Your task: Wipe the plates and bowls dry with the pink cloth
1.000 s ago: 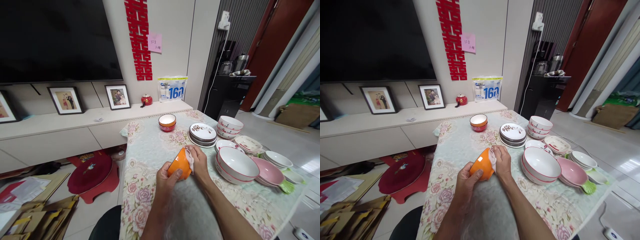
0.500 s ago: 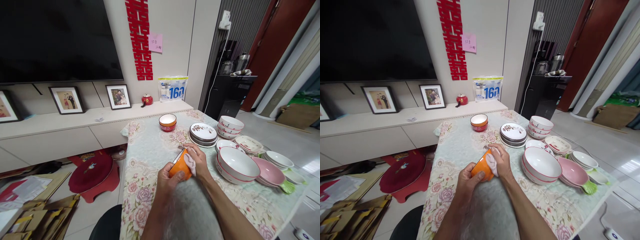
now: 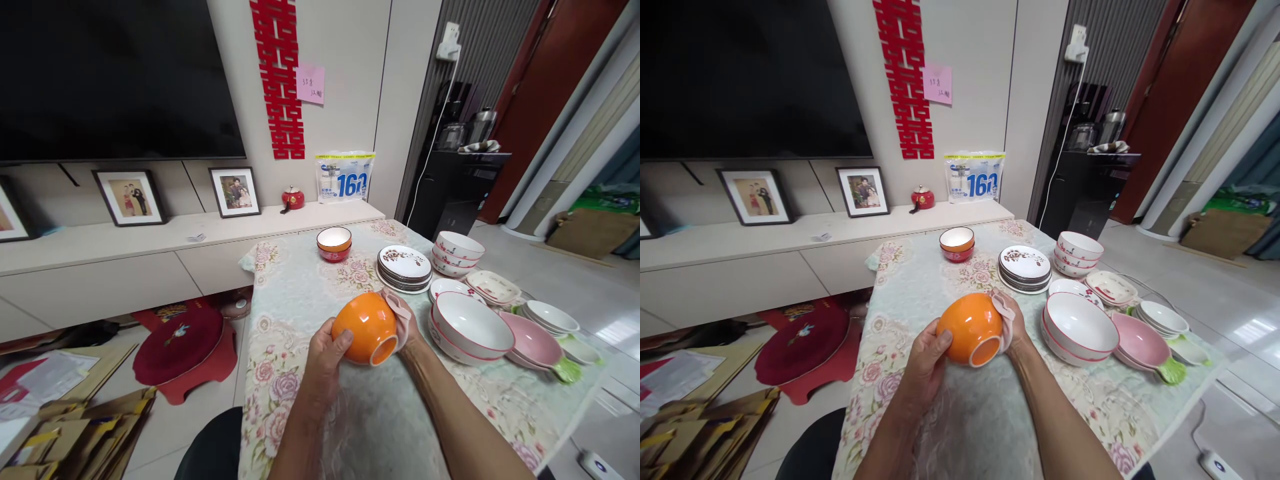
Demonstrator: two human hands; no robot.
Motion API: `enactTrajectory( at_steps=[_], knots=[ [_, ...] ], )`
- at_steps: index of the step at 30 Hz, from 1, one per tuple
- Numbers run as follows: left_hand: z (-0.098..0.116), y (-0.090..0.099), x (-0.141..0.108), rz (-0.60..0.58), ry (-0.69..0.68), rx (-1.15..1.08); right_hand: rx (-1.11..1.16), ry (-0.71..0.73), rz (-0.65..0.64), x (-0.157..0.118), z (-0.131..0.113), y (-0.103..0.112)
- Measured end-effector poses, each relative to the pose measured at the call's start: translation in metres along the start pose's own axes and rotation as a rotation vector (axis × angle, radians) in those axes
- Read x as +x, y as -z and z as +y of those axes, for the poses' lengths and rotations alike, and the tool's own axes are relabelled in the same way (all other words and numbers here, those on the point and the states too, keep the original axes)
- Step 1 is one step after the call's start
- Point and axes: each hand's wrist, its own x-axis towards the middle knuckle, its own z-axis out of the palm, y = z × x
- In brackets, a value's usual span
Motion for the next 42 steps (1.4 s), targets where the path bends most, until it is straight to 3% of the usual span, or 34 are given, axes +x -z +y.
enactTrajectory(
  at_steps=[5,10,15,19,21,24,29,35,42],
  knots=[
    [-0.001,0.008,0.001,-0.019,0.019,0.124,-0.098,-0.003,-0.028,-0.005,-0.006,0.0],
    [-0.009,0.013,0.004,-0.002,0.007,0.208,-0.247,0.146,0.029,-0.007,-0.003,0.0],
    [-0.007,0.005,0.002,0.046,-0.066,0.396,-0.591,0.442,-0.018,-0.019,-0.006,-0.006],
    [-0.003,-0.002,0.002,0.098,-0.126,0.521,-0.837,0.737,-0.211,-0.03,-0.008,-0.018],
    [-0.003,-0.003,0.003,0.106,-0.154,0.559,-0.873,0.783,-0.282,-0.032,-0.008,-0.021],
    [-0.005,0.0,0.003,0.076,-0.138,0.57,-0.753,0.635,-0.218,-0.025,-0.008,-0.016],
    [-0.014,0.007,0.002,0.03,-0.012,0.301,-0.213,0.069,-0.092,-0.004,-0.002,0.003],
    [-0.017,0.003,0.005,0.074,-0.042,-0.105,0.033,0.031,-0.028,0.006,0.012,0.001],
    [-0.008,0.006,0.005,0.012,-0.039,-0.136,0.099,-0.048,-0.012,0.004,0.018,0.002]
  ],
)
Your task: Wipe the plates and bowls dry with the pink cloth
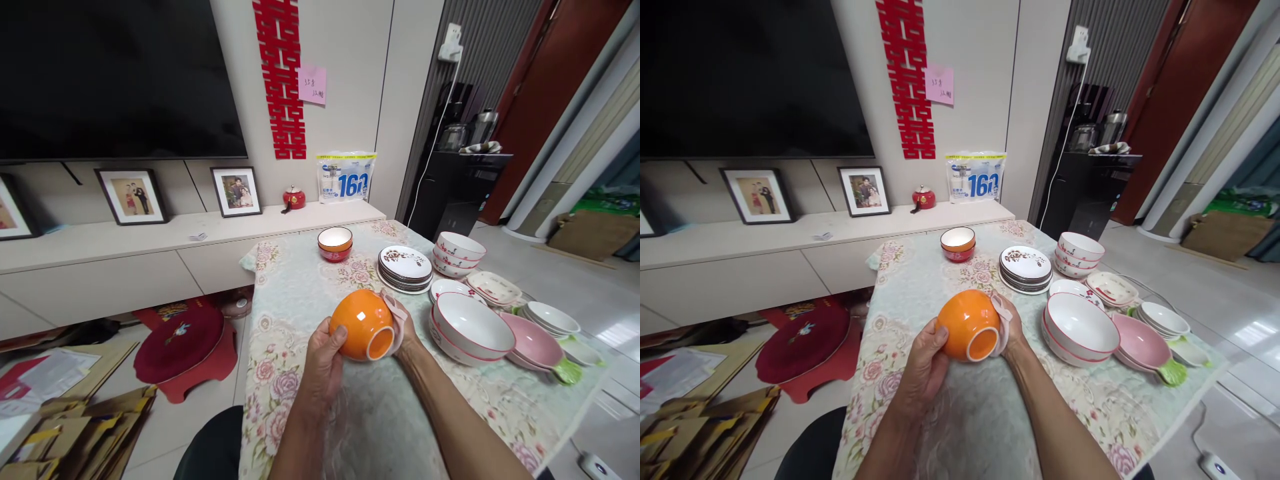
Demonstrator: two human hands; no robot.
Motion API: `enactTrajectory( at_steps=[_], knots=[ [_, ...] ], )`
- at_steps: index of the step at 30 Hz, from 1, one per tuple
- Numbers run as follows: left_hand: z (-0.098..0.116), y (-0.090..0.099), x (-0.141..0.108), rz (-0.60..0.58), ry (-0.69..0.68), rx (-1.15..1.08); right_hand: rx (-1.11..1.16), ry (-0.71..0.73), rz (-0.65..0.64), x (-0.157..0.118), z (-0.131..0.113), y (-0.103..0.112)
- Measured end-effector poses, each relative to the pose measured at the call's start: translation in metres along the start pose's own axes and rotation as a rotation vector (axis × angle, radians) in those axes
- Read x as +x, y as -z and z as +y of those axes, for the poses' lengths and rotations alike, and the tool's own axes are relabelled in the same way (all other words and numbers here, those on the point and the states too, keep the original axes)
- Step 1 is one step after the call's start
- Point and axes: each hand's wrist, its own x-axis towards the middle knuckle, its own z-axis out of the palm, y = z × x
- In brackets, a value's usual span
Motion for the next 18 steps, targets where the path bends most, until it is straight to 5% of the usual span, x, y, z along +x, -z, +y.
enactTrajectory(
  at_steps=[9,14,18],
  knots=[
    [0.003,0.003,-0.002,-0.017,0.063,0.166,-0.342,0.174,0.008,-0.003,-0.009,0.004],
    [-0.004,0.002,-0.002,0.02,-0.001,0.401,-0.695,0.435,-0.034,-0.016,-0.015,-0.003],
    [-0.003,-0.004,-0.002,0.051,-0.079,0.631,-0.952,0.764,-0.211,-0.029,-0.02,-0.017]
  ],
)
